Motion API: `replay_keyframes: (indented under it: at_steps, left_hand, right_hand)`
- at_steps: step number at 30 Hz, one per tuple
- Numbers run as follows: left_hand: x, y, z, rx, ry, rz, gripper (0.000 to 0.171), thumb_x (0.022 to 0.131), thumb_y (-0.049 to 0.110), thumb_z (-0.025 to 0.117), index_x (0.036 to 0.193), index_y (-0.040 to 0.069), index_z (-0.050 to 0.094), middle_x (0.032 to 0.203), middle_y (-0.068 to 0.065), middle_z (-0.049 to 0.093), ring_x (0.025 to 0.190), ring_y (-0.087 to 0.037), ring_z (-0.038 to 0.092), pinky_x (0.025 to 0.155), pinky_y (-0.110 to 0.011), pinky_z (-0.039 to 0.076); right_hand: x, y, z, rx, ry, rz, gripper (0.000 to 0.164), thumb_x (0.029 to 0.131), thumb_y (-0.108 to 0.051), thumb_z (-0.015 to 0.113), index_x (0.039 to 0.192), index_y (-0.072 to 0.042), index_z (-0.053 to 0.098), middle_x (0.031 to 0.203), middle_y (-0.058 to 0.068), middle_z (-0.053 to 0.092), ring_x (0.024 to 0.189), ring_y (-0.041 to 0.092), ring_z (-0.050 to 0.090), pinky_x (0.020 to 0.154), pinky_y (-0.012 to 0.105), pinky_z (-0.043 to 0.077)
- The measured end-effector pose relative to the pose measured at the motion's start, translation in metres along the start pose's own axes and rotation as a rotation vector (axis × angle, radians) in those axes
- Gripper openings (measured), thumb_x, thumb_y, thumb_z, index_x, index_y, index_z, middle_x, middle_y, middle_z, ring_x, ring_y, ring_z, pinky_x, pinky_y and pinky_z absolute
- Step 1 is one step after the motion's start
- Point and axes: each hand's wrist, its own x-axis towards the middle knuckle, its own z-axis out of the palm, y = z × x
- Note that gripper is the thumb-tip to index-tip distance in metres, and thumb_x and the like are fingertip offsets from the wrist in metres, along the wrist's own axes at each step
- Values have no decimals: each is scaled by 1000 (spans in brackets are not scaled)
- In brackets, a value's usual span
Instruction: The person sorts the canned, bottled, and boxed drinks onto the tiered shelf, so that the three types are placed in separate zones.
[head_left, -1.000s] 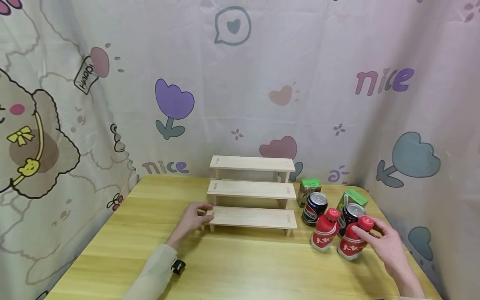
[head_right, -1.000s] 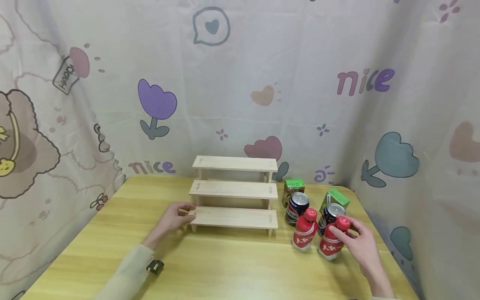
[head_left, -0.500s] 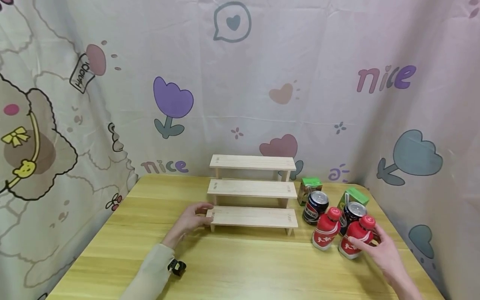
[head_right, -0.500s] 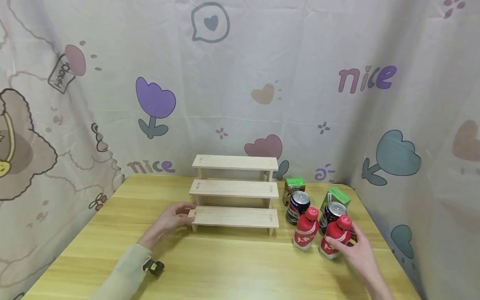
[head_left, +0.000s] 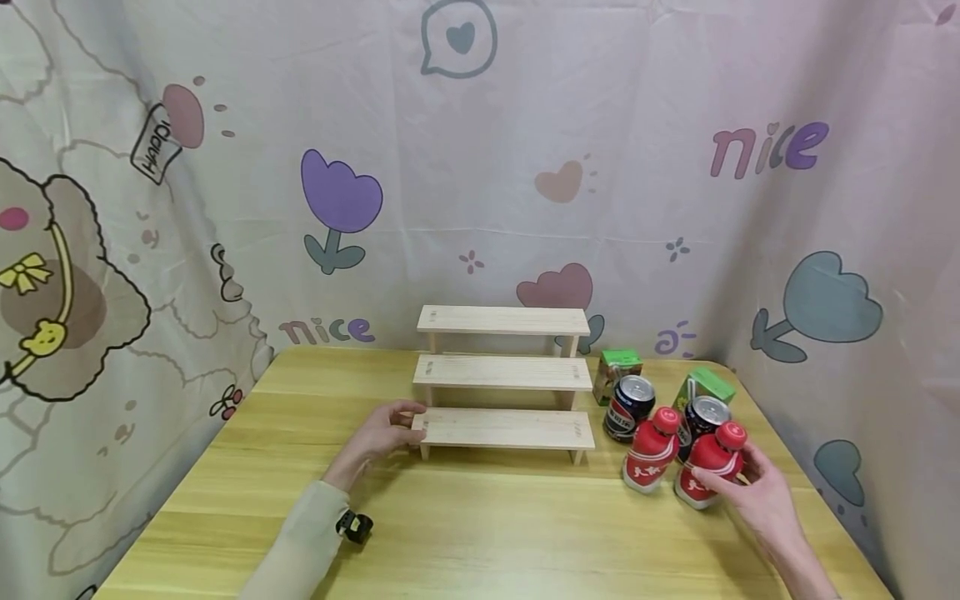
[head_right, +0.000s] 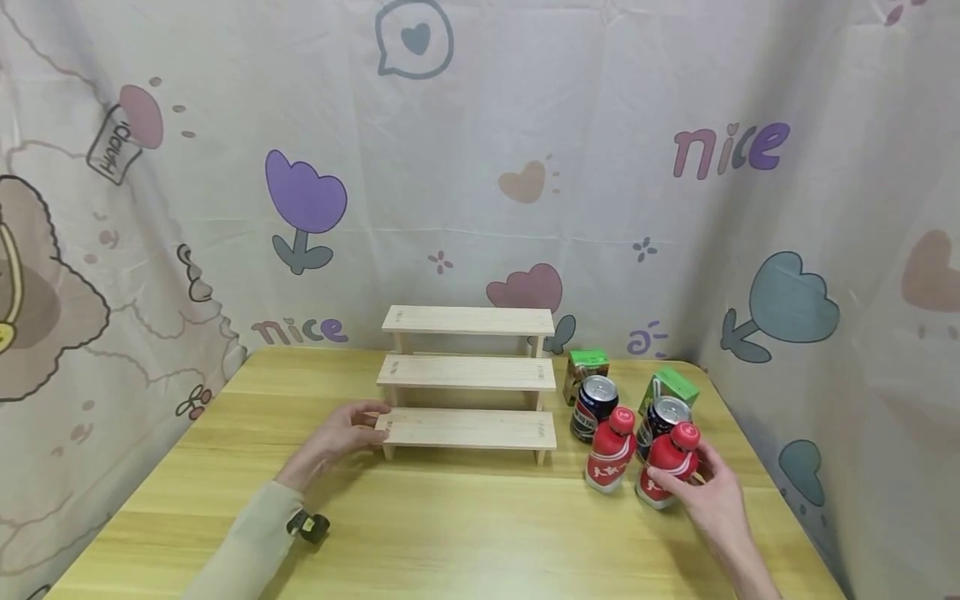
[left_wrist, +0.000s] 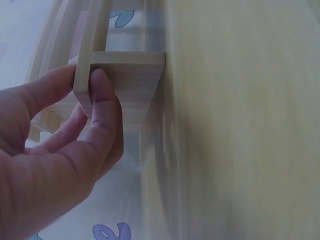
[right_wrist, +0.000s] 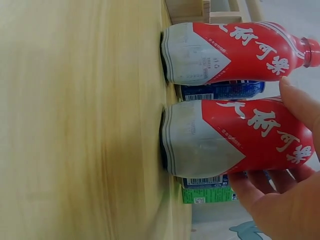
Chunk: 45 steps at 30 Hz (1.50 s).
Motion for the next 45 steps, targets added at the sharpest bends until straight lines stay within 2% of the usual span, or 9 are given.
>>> replay_keyframes:
  at_steps: [4, 7, 11, 15, 22, 25, 30, 39, 45]
  left_hand:
    - [-1, 2, 0, -6, 8, -17, 52, 82, -2, 72, 130, -6, 54, 110, -24, 59, 84, -21, 62, 78, -38, 60]
    - [-1, 3, 1, -16, 13, -25, 51, 82, -3, 72, 130, -6, 54, 109, -24, 59, 84, -21, 62, 78, -38, 60]
    - [0, 3, 1, -11, 14, -24, 51, 82, -3, 72, 130, -6, 54, 108, -23, 59, 84, -21, 62, 78, -38, 60]
    - [0, 2, 2, 15, 20, -20, 50, 82, -3, 73, 129, -5, 55, 106, -21, 60, 84, -21, 61, 78, -37, 60]
    - [0, 1, 2, -5, 23, -24, 50, 81, -5, 71, 129, -6, 55, 108, -23, 59, 84, -22, 62, 76, -34, 60]
    - [1, 0, 1, 8, 17, -28, 52, 80, -5, 72, 129, -6, 54, 108, -23, 60, 85, -22, 62, 76, -35, 60]
    - [2, -1, 1, -1, 16, -27, 52, 80, -5, 72, 129, -5, 54, 110, -22, 59, 85, -22, 62, 77, -35, 61]
    - [0, -1, 2, -18, 6, -14, 52, 81, -4, 72, 130, -6, 54, 114, -25, 57, 86, -22, 62, 77, -36, 61]
    - [-1, 2, 1, -16, 5, -9, 51, 82, -4, 72, 130, -6, 54, 112, -24, 58, 84, -21, 62, 78, -38, 61]
  right_hand:
    - [1, -2, -1, 8, 10, 50, 99, 83, -34, 79, 156, -5, 19, 153, 25, 34, 131, 29, 40, 75, -2, 38]
    - [1, -1, 0, 26, 33, 48, 96, 82, -33, 80, 154, -6, 23, 151, 22, 39, 120, 9, 49, 75, -1, 40]
    - [0, 2, 1, 65, 73, -10, 82, 81, -26, 82, 144, -4, 35, 120, -14, 57, 93, -19, 45, 75, 1, 44]
    - [-2, 4, 0, 104, 86, -38, 83, 80, -22, 83, 146, -2, 36, 99, -35, 45, 89, -22, 46, 74, 2, 47]
    - [-2, 7, 0, 53, 86, -21, 91, 83, -31, 79, 154, -6, 28, 112, -27, 48, 92, -22, 42, 75, -1, 42]
    - [-3, 7, 1, 37, 80, -10, 92, 84, -31, 78, 155, -5, 25, 128, -8, 53, 92, -21, 40, 75, -1, 40]
    - [-2, 6, 3, 34, 71, 10, 98, 84, -34, 78, 156, -5, 19, 146, 23, 38, 98, -14, 38, 74, -2, 40]
    - [1, 3, 8, 27, 125, 99, 104, 79, -41, 82, 157, -13, 20, 152, 22, 40, 132, 33, 41, 73, 0, 40]
    - [3, -1, 9, 41, 160, 135, 104, 76, -45, 82, 157, -18, 23, 152, 19, 42, 129, 24, 46, 70, 0, 40]
